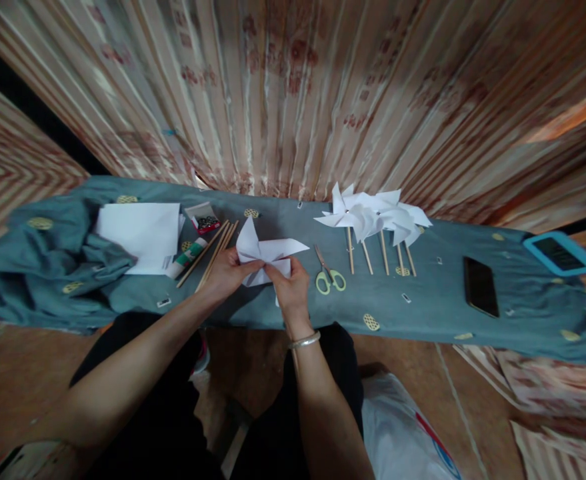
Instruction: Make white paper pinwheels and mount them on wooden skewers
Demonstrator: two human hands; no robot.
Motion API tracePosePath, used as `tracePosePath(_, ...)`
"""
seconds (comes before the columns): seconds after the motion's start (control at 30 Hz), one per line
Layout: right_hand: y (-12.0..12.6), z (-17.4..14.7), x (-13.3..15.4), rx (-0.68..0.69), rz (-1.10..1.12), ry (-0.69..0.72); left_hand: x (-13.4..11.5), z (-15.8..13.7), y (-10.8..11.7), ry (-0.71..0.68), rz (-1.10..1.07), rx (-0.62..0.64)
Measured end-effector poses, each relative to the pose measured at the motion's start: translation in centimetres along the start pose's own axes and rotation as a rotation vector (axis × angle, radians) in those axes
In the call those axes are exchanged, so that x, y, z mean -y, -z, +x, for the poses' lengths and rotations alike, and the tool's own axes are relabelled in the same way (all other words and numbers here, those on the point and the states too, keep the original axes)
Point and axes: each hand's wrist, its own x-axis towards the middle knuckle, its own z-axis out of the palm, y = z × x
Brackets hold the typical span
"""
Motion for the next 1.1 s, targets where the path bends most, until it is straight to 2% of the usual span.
tracePosePath(0.13, -0.1, 0.0, 0.4, -0.003, 0.042, -0.018, 0.0, -0.1, 0.4, -0.013, -0.052, 0.07)
tracePosePath(0.23, -0.2, 0.1, 0.4, -0.008, 0.035, -0.013, -0.3, -0.1, 0.6, 0.0, -0.056, 0.07)
tracePosePath(0.47, 0.0, 0.2, -0.2, 0.009, -0.038, 0.024, -0.8, -0.3, 0.8, 0.011, 0.04, 0.026)
tracePosePath(0.63, -0.2, 0.1, 0.1, 0.042, -0.004, 0.015, -0.5, 0.0, 0.9, -0.004, 0.133, -0.002)
tracePosePath(0.93, -0.4, -0.5, 0.8, 0.03, -0.023, 0.016, -0.6, 0.0, 0.6, -0.019, 0.078, -0.037)
tracePosePath(1.1, -0.8, -0.9, 1.1, 0.024, 0.001, 0.009, -1.0, -0.3, 0.6, -0.035, 0.117, -0.07)
